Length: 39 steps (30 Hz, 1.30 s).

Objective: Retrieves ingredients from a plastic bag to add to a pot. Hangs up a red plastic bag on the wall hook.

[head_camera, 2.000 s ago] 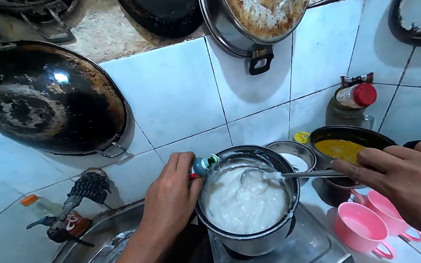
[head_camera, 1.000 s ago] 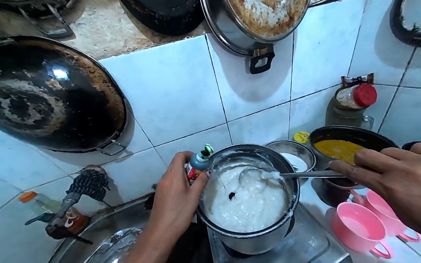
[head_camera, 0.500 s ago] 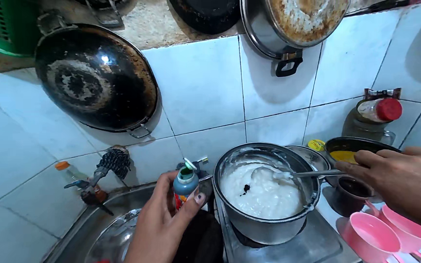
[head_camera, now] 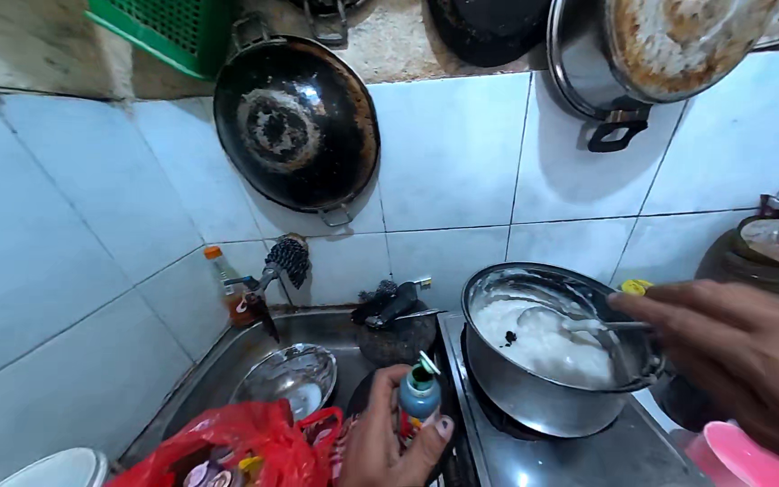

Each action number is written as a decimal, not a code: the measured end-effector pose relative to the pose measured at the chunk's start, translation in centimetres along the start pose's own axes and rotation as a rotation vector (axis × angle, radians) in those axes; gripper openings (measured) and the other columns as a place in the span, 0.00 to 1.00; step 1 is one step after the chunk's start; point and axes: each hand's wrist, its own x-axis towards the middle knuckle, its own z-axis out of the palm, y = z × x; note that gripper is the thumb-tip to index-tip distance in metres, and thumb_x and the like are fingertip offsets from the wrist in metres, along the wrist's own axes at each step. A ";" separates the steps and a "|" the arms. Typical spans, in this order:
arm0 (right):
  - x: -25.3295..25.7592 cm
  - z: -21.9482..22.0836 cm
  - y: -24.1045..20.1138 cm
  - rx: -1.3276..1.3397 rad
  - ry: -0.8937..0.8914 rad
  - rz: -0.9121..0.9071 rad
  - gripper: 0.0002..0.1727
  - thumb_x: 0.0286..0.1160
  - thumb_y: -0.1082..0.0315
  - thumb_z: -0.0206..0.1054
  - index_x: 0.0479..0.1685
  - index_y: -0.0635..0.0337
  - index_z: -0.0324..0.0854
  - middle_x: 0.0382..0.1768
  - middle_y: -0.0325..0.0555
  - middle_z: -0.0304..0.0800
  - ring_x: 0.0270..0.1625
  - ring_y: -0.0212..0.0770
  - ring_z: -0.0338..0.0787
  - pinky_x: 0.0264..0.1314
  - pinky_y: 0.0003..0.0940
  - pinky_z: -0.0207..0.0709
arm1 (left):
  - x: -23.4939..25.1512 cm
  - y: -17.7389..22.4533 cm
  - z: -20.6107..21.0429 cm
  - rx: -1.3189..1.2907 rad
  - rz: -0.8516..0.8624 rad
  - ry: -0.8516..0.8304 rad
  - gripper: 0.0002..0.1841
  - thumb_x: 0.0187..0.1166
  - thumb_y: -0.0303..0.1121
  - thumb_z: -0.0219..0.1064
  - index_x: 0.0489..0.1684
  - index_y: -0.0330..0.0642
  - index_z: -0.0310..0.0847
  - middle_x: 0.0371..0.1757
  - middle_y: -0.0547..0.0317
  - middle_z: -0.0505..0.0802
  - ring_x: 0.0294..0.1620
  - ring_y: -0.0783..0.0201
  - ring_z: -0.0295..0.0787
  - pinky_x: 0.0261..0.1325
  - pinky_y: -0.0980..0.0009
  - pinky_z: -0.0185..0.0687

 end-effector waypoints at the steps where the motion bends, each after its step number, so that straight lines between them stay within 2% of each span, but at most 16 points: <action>1: 0.2 0.4 -2.1 0.138 0.009 -0.038 0.20 0.83 0.66 0.58 0.70 0.53 0.86 0.59 0.59 0.91 0.54 0.61 0.93 0.45 0.62 0.87 | -0.5 -0.2 0.5 -0.040 0.013 0.009 0.25 0.76 0.30 0.68 0.68 0.28 0.65 0.51 0.54 0.90 0.40 0.68 0.89 0.40 0.68 0.88; 5: 2.6 6.9 -8.6 0.881 0.042 -0.017 0.26 0.94 0.53 0.46 0.78 0.52 0.81 0.62 0.42 0.92 0.57 0.35 0.91 0.57 0.35 0.87 | -2.5 -1.6 2.1 -0.166 0.083 -0.028 0.24 0.74 0.24 0.67 0.66 0.23 0.65 0.49 0.49 0.90 0.46 0.65 0.90 0.47 0.65 0.89; 8: 5.4 10.0 -12.5 1.476 -0.237 0.241 0.29 0.92 0.53 0.42 0.80 0.57 0.76 0.61 0.38 0.92 0.57 0.33 0.89 0.60 0.33 0.82 | -3.7 -2.5 2.7 -0.136 0.084 -0.084 0.24 0.72 0.23 0.65 0.65 0.20 0.67 0.48 0.45 0.90 0.48 0.63 0.89 0.53 0.63 0.86; 10: 6.6 10.4 -14.8 1.571 -0.438 0.177 0.33 0.93 0.49 0.38 0.84 0.58 0.71 0.60 0.40 0.92 0.59 0.32 0.88 0.65 0.33 0.79 | -4.5 -2.3 2.7 0.033 0.040 -0.067 0.26 0.70 0.25 0.68 0.65 0.18 0.71 0.48 0.39 0.91 0.49 0.56 0.92 0.55 0.58 0.87; 11: 7.0 10.5 -15.8 1.546 -0.506 0.120 0.34 0.93 0.48 0.38 0.88 0.57 0.67 0.61 0.40 0.91 0.61 0.32 0.86 0.68 0.34 0.77 | -4.8 -2.1 2.5 0.144 0.003 -0.046 0.28 0.68 0.27 0.70 0.66 0.16 0.73 0.48 0.35 0.92 0.49 0.50 0.92 0.56 0.53 0.87; 14: 7.3 10.6 -18.1 1.381 -0.547 0.059 0.32 0.92 0.50 0.42 0.92 0.51 0.62 0.61 0.40 0.92 0.63 0.33 0.88 0.72 0.38 0.78 | -5.7 -1.7 1.7 0.394 -0.011 0.042 0.23 0.64 0.31 0.74 0.52 0.18 0.82 0.41 0.33 0.93 0.43 0.42 0.94 0.51 0.45 0.86; 16: 7.3 10.8 -18.6 1.289 -0.503 0.047 0.32 0.93 0.52 0.43 0.93 0.51 0.60 0.64 0.38 0.91 0.65 0.33 0.88 0.75 0.39 0.77 | -6.0 -2.2 1.2 0.442 0.073 0.102 0.22 0.63 0.32 0.74 0.48 0.19 0.84 0.39 0.34 0.93 0.42 0.41 0.94 0.48 0.44 0.87; 19: 6.6 11.2 -19.4 1.074 -0.375 -0.029 0.31 0.93 0.51 0.43 0.93 0.48 0.60 0.69 0.39 0.89 0.71 0.40 0.85 0.77 0.52 0.74 | -6.7 -1.8 0.7 0.536 0.111 0.151 0.22 0.64 0.38 0.77 0.43 0.21 0.88 0.39 0.35 0.94 0.41 0.42 0.95 0.45 0.45 0.88; 23: 6.7 11.0 -20.7 1.068 -0.383 -0.071 0.33 0.93 0.47 0.42 0.92 0.50 0.62 0.73 0.44 0.86 0.71 0.40 0.85 0.76 0.46 0.77 | -7.7 -0.2 -0.4 0.558 -0.015 0.120 0.24 0.68 0.42 0.75 0.48 0.25 0.89 0.41 0.36 0.94 0.44 0.40 0.95 0.45 0.43 0.87; 25: 8.1 10.1 -21.5 1.107 -0.309 -0.144 0.35 0.92 0.41 0.43 0.89 0.49 0.67 0.77 0.43 0.82 0.73 0.37 0.83 0.76 0.41 0.77 | -7.8 0.7 -2.1 0.571 0.021 0.220 0.24 0.64 0.39 0.76 0.52 0.27 0.88 0.41 0.39 0.95 0.41 0.43 0.95 0.39 0.46 0.88; 28: 11.1 8.1 -23.4 1.116 -0.127 -0.315 0.33 0.89 0.35 0.46 0.80 0.41 0.79 0.71 0.34 0.85 0.69 0.30 0.83 0.70 0.34 0.79 | -7.5 1.2 -6.9 0.613 0.039 0.394 0.25 0.61 0.37 0.79 0.57 0.32 0.86 0.42 0.44 0.95 0.36 0.49 0.94 0.32 0.50 0.89; 31: 13.1 8.1 -26.2 1.028 -0.226 -0.382 0.22 0.83 0.50 0.59 0.74 0.35 0.85 0.69 0.32 0.86 0.67 0.31 0.86 0.64 0.36 0.86 | -7.1 0.1 -12.6 0.730 -0.168 0.318 0.30 0.67 0.42 0.72 0.68 0.35 0.79 0.60 0.41 0.89 0.47 0.47 0.93 0.43 0.46 0.89; 33: 14.0 9.6 -28.6 0.996 -0.216 -0.364 0.21 0.79 0.68 0.62 0.68 0.43 0.89 0.65 0.38 0.90 0.61 0.34 0.91 0.60 0.37 0.89 | -7.2 -0.2 -15.5 0.676 -0.348 0.204 0.37 0.71 0.43 0.70 0.84 0.43 0.66 0.76 0.43 0.81 0.59 0.47 0.90 0.57 0.45 0.86; 35: 14.9 10.7 -30.2 0.972 -0.324 -0.350 0.21 0.76 0.77 0.61 0.64 0.53 0.90 0.64 0.47 0.91 0.63 0.41 0.91 0.66 0.40 0.86 | -8.3 -1.1 -17.8 0.683 -0.361 0.222 0.45 0.71 0.43 0.67 0.95 0.49 0.51 0.81 0.43 0.77 0.59 0.47 0.90 0.56 0.44 0.86; 37: 15.7 12.1 -31.7 0.900 -0.443 -0.389 0.20 0.79 0.77 0.60 0.67 0.59 0.87 0.66 0.55 0.89 0.67 0.49 0.89 0.72 0.46 0.81 | -9.6 -2.1 -19.7 0.787 -0.293 0.304 0.38 0.76 0.38 0.60 0.93 0.48 0.56 0.79 0.43 0.79 0.54 0.49 0.91 0.52 0.47 0.88; 39: 15.5 14.1 -33.2 0.772 -0.482 -0.443 0.20 0.80 0.77 0.59 0.68 0.60 0.86 0.65 0.58 0.88 0.66 0.55 0.89 0.70 0.51 0.82 | -10.5 -2.6 -20.5 0.908 -0.291 0.321 0.30 0.80 0.34 0.55 0.86 0.50 0.70 0.82 0.47 0.77 0.60 0.47 0.90 0.54 0.46 0.88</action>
